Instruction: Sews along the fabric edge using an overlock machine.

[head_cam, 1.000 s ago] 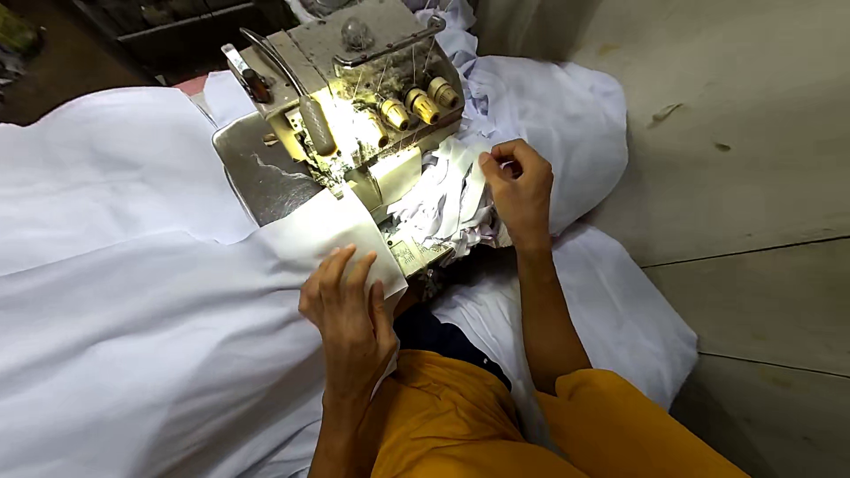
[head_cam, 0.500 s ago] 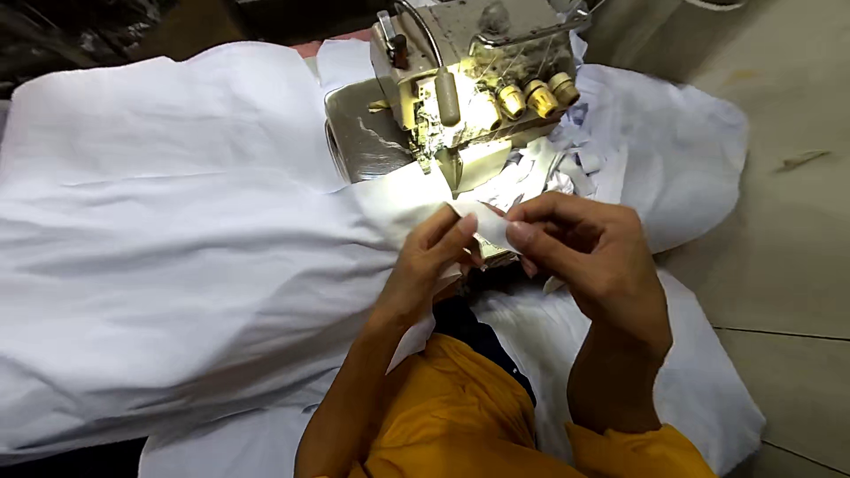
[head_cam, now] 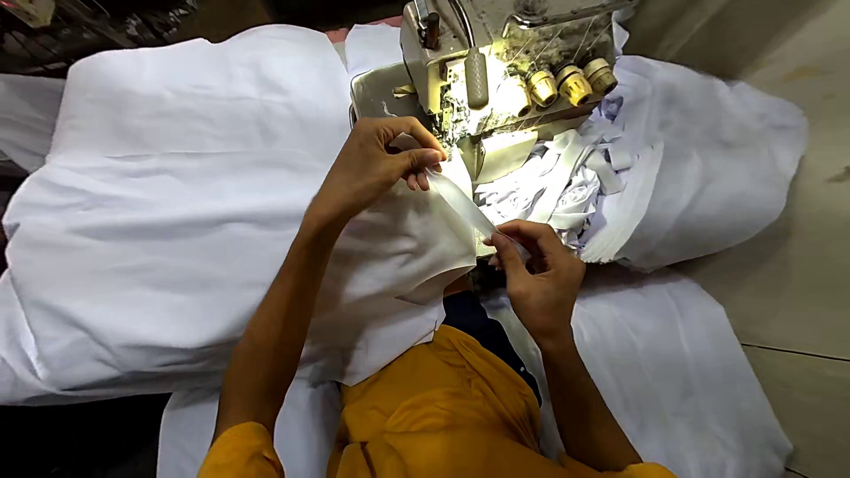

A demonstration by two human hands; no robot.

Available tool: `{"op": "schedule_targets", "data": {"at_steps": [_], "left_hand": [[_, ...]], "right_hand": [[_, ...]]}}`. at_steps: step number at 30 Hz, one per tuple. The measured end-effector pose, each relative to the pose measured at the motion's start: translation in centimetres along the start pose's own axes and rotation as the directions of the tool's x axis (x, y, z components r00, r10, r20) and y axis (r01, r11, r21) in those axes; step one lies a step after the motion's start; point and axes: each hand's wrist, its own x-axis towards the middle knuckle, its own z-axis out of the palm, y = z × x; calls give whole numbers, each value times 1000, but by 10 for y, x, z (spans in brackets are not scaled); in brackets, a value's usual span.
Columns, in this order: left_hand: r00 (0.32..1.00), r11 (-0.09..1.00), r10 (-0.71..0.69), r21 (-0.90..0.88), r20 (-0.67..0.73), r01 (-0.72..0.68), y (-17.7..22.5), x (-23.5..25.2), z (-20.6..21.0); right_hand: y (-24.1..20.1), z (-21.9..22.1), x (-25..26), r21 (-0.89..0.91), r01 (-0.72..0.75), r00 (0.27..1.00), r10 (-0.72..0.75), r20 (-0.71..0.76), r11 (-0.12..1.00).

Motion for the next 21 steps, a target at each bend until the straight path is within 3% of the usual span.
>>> {"op": "schedule_targets", "data": {"at_steps": [3,6,9,15,18,21], "left_hand": [[982,989,114,73,151,-126,-14,-1,-28],[956,962,131,200,262,-187,-23,-10,-54],[970,937,46,326,240,-125,-16,-22,-63],[1000,933,0,359,-13,4,-7,-23,-39],[988,933,-31,350,-150,82,-1,-17,-25],[985,957,46,292,-168,5,6,-17,-14]], "right_hand": [[12,13,-12,-227,268,959,-281,-26,936],[19,21,-24,-251,335,940,-306,148,908],[21,19,-22,-174,182,954,-132,268,968],[19,16,23,170,-208,961,169,220,963],[22,25,37,245,-241,950,176,258,939],[24,31,40,300,-230,952,150,266,926]]}}
